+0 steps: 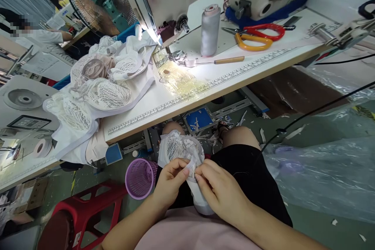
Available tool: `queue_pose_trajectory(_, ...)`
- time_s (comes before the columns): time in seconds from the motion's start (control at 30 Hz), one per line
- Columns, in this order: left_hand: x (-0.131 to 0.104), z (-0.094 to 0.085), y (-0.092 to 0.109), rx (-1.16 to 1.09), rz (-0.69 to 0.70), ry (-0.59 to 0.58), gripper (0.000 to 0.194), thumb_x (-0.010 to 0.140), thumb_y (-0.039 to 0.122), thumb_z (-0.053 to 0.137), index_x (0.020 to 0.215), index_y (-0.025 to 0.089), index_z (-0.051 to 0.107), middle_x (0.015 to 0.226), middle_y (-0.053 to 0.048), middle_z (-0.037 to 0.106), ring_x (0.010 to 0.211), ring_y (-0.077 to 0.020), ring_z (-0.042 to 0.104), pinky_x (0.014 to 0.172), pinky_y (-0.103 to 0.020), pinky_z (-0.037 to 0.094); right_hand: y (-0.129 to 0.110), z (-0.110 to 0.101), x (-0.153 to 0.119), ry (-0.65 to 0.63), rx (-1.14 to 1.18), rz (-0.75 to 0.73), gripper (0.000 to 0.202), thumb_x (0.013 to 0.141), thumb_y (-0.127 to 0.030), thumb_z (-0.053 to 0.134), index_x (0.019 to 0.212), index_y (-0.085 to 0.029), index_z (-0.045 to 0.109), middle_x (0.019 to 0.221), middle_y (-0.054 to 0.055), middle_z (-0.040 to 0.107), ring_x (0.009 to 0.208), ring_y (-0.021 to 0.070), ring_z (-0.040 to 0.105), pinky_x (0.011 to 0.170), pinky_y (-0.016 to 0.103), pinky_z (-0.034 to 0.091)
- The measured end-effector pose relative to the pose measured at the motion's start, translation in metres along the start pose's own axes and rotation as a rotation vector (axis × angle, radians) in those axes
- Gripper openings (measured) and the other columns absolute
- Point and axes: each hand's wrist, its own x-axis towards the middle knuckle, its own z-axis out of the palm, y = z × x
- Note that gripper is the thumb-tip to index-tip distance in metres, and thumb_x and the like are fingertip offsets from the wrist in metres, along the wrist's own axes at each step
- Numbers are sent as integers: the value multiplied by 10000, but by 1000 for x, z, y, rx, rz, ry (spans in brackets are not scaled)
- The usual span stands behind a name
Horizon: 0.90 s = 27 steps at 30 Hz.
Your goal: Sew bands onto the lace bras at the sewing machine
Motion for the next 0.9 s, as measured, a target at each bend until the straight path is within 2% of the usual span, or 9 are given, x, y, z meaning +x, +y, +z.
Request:
queue_pose_trajectory(0.17, 0, 1, 0, -44, -11, 19, 186, 700, 315, 601, 627, 151, 554, 697, -12, 530, 657, -117, 433, 660, -245, 344, -1, 3, -1, 24, 13, 11, 203, 865, -197, 354, 705, -202, 479, 648, 6, 471, 572, 134, 486, 513, 252, 420)
queue_pose_trajectory(0.27, 0, 3, 0, -165, -114, 51, 173, 649, 279, 628, 583, 143, 544, 683, 0, 510, 582, -87, 380, 596, -232, 309, -1, 4, -1, 12, 35, 27, 202, 868, -204, 353, 717, -204, 487, 659, 6, 474, 580, 136, 487, 518, 253, 424)
queue_pose_trajectory(0.37, 2, 6, 0, -318, -223, 72, 171, 585, 257, 655, 562, 136, 538, 689, -4, 504, 581, -83, 389, 586, -229, 305, -2, 5, -1, 11, 71, 37, 202, 867, -204, 357, 722, -206, 498, 655, 6, 478, 584, 138, 484, 523, 256, 427)
queue_pose_trajectory(0.43, 2, 7, 1, -364, -250, 73, 174, 558, 249, 667, 550, 134, 537, 690, -9, 498, 604, -92, 406, 592, -230, 315, -2, 5, 0, 11, 98, 53, 207, 865, -215, 362, 709, -206, 498, 647, 5, 475, 581, 137, 481, 522, 257, 426)
queue_pose_trajectory(0.57, 2, 6, 1, -315, -244, 47, 191, 554, 256, 666, 517, 134, 524, 675, -9, 479, 613, -99, 411, 592, -235, 325, -2, 2, 2, -34, 197, 167, 213, 857, -277, 386, 693, -202, 499, 628, -4, 473, 580, 136, 480, 521, 253, 421)
queue_pose_trajectory(0.73, 1, 3, -3, -283, -195, 40, 161, 603, 235, 635, 543, 136, 522, 633, 9, 445, 575, -86, 380, 569, -229, 302, 2, -4, 6, -170, 295, 319, 198, 826, -314, 431, 695, -189, 512, 616, -13, 475, 569, 129, 464, 499, 236, 395)
queue_pose_trajectory(0.8, 1, 3, -4, -269, -175, 43, 149, 632, 235, 621, 568, 138, 527, 634, 11, 448, 566, -82, 367, 561, -227, 291, 2, -7, 7, -213, 261, 305, 201, 816, -292, 429, 656, -188, 494, 603, -16, 460, 551, 124, 447, 485, 229, 378)
queue_pose_trajectory(0.9, 1, 2, -4, -184, -104, 18, 157, 663, 246, 614, 580, 143, 530, 652, 10, 458, 588, -88, 372, 583, -229, 301, -2, -11, 10, -188, 173, 209, 216, 813, -243, 403, 609, -191, 450, 598, -14, 437, 547, 121, 436, 484, 224, 368)
